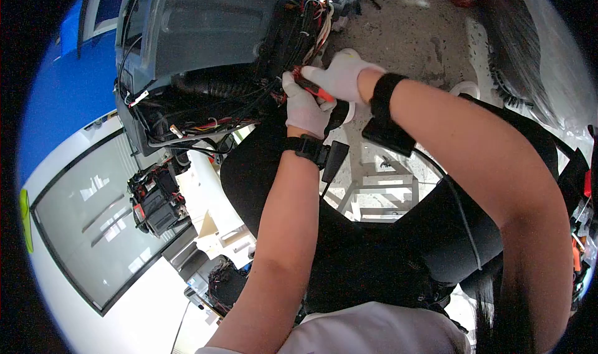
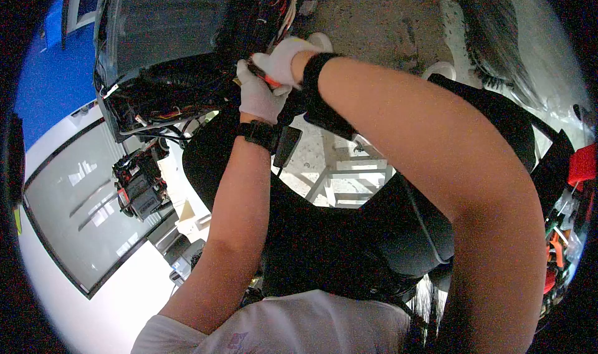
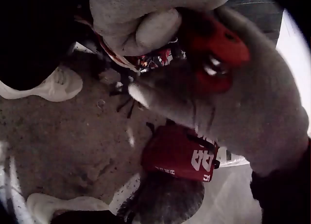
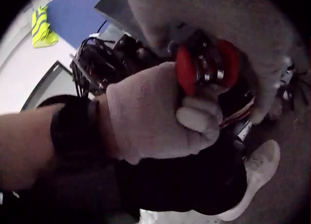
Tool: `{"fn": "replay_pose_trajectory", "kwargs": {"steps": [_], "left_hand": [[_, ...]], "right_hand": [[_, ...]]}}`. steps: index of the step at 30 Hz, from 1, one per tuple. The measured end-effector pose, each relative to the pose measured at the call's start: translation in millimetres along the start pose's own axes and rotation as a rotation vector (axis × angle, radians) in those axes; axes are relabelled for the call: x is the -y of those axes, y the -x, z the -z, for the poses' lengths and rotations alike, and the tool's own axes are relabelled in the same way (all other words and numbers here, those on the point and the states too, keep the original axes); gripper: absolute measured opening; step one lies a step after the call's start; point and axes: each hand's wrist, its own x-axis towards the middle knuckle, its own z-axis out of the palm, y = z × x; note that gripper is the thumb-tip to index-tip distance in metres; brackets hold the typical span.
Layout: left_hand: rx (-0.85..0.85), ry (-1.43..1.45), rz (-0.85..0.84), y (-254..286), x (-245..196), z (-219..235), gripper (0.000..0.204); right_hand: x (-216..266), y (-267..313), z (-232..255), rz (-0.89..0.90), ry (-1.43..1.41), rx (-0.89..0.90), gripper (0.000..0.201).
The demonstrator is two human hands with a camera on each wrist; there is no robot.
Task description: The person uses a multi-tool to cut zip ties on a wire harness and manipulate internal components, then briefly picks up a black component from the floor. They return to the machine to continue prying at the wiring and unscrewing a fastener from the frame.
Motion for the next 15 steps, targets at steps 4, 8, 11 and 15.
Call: {"fn": "replay_pose_trajectory", "kwargs": {"steps": [4, 8, 11, 15], "left_hand": [[-0.263, -0.231, 0.015, 17, -5, -19, 0.055], [-0.241, -0.411, 0.066, 4, -7, 3, 0.056], [-0.238, -0.368, 0.040, -1, -8, 3, 0.058], [-0.141, -0.325, -0.124, -6, -5, 4, 0.051]], "right_hand": [[-9, -20, -5, 0.170, 0.285, -0.030, 0.066], [4, 13, -13, 0.061, 0.307, -0.297, 0.048], [-9, 9, -27, 0.236, 0.494, -0.422, 0.043], [-7, 3, -37, 0.210, 0.298, -0.421, 0.045]]}}
